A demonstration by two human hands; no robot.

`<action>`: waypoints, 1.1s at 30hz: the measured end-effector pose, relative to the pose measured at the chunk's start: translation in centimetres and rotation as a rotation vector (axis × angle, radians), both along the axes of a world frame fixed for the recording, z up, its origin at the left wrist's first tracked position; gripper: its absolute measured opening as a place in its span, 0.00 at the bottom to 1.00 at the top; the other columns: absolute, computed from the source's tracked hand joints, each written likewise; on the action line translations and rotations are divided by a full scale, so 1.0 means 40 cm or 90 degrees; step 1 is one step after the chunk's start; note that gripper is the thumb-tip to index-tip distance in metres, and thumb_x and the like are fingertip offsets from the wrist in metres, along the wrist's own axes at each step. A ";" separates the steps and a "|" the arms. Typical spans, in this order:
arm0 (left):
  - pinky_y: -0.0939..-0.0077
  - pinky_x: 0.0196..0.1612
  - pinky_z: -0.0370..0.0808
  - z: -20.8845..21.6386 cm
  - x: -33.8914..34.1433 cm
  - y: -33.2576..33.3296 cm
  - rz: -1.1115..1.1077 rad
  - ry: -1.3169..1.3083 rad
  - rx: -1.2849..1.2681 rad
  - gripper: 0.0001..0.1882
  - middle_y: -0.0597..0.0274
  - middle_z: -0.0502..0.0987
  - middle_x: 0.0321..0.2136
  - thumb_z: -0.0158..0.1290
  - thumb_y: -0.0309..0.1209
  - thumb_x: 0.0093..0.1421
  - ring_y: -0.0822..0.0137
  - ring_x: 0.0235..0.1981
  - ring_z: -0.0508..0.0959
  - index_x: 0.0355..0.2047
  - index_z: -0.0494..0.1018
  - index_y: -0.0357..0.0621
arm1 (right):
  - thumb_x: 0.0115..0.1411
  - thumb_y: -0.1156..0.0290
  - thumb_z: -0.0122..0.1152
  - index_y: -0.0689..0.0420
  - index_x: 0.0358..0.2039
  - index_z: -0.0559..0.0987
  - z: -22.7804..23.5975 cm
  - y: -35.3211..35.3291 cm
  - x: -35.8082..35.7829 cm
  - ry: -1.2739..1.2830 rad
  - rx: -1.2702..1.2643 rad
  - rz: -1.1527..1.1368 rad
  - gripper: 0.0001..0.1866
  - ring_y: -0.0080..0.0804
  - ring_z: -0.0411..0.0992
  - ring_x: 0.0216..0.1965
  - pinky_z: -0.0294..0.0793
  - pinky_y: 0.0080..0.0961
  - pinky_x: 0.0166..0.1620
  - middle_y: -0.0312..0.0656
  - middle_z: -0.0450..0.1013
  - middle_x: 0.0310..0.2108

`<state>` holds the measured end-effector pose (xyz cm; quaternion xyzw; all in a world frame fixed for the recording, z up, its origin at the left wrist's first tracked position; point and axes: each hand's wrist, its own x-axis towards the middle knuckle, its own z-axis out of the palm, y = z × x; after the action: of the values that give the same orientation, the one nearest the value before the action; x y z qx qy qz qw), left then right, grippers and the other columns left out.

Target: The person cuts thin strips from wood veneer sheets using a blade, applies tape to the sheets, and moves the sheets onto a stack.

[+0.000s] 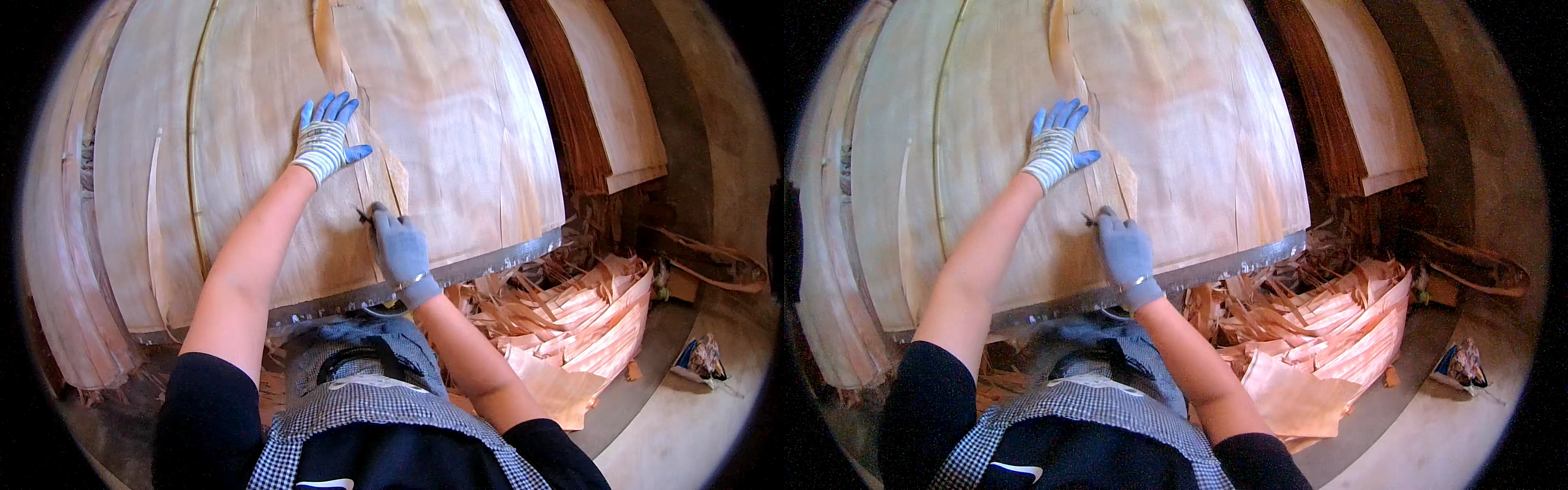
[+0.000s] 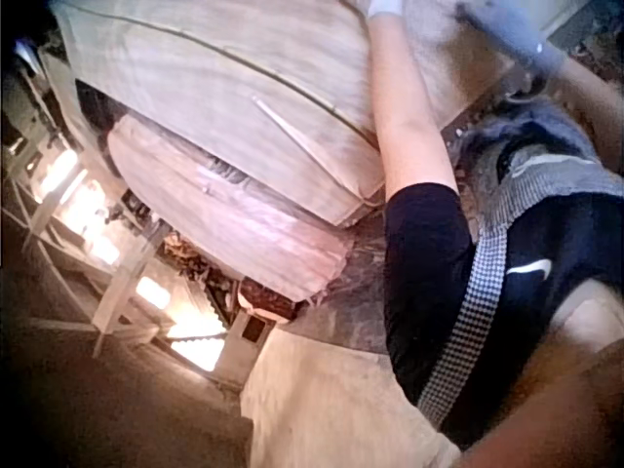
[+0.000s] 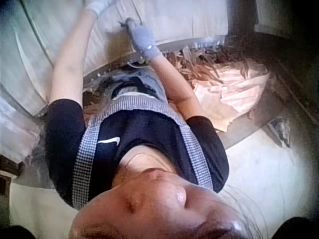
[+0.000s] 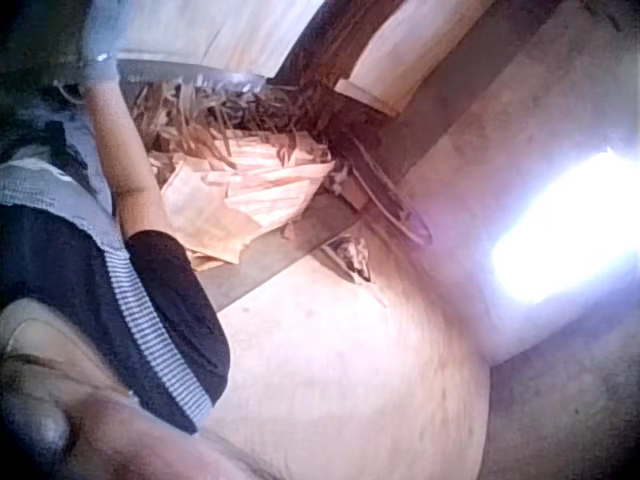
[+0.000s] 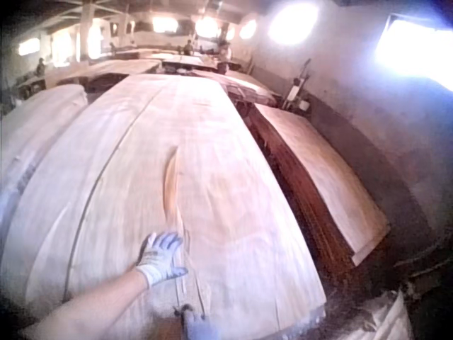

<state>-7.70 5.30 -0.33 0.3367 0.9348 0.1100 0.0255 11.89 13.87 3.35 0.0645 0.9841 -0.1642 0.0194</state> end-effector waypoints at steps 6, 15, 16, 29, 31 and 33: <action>0.54 0.60 0.43 0.014 -0.120 0.035 0.027 -0.159 -0.001 0.32 0.61 0.59 0.55 0.51 0.43 0.48 0.62 0.58 0.55 0.55 0.57 0.54 | 0.49 0.71 0.49 0.55 0.34 0.68 -0.023 0.004 0.015 0.003 0.038 0.012 0.10 0.35 0.70 0.29 0.73 0.31 0.27 0.36 0.68 0.45; 0.51 0.57 0.51 0.056 -0.317 0.034 -0.143 0.305 -0.178 0.07 0.64 0.73 0.25 0.45 0.32 0.50 0.63 0.35 0.73 0.24 0.74 0.55 | 0.49 0.71 0.49 0.55 0.36 0.67 -0.019 0.012 0.014 -0.062 0.028 0.029 0.11 0.36 0.70 0.32 0.72 0.32 0.30 0.37 0.66 0.48; 0.51 0.55 0.54 0.068 -0.335 -0.034 -0.103 0.385 -0.110 0.06 0.64 0.73 0.24 0.46 0.32 0.49 0.63 0.34 0.73 0.24 0.74 0.54 | 0.50 0.71 0.49 0.56 0.37 0.66 -0.020 0.007 0.015 -0.083 0.004 0.028 0.12 0.37 0.69 0.34 0.71 0.33 0.32 0.38 0.66 0.48; 0.58 0.40 0.68 0.180 0.547 -1.451 0.736 0.314 -0.267 0.19 0.46 0.71 0.39 0.37 0.34 0.59 0.51 0.38 0.73 0.48 0.62 0.38 | 0.51 0.70 0.51 0.55 0.32 0.71 -0.029 0.028 -0.049 0.086 -0.249 -0.018 0.07 0.51 0.69 0.29 0.68 0.41 0.30 0.51 0.70 0.27; 0.58 0.39 0.69 0.169 0.712 -1.256 0.903 -0.048 -0.404 0.19 0.49 0.71 0.40 0.37 0.35 0.59 0.49 0.37 0.73 0.49 0.62 0.42 | 0.52 0.70 0.51 0.56 0.31 0.73 -0.043 0.082 -0.059 0.018 -0.261 -0.128 0.07 0.47 0.70 0.26 0.68 0.37 0.27 0.50 0.71 0.26; 0.59 0.40 0.69 0.102 1.012 -1.354 0.963 -0.228 -0.498 0.19 0.49 0.71 0.41 0.37 0.37 0.59 0.50 0.39 0.72 0.47 0.64 0.41 | 0.52 0.69 0.52 0.58 0.33 0.74 -0.010 0.077 -0.087 -0.105 -0.447 -0.215 0.09 0.37 0.71 0.24 0.69 0.28 0.23 0.45 0.73 0.27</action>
<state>32.78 -48.86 3.77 -0.4301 0.8602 -0.1805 0.2058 8.40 16.94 2.96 0.2274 0.8390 -0.4857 0.0919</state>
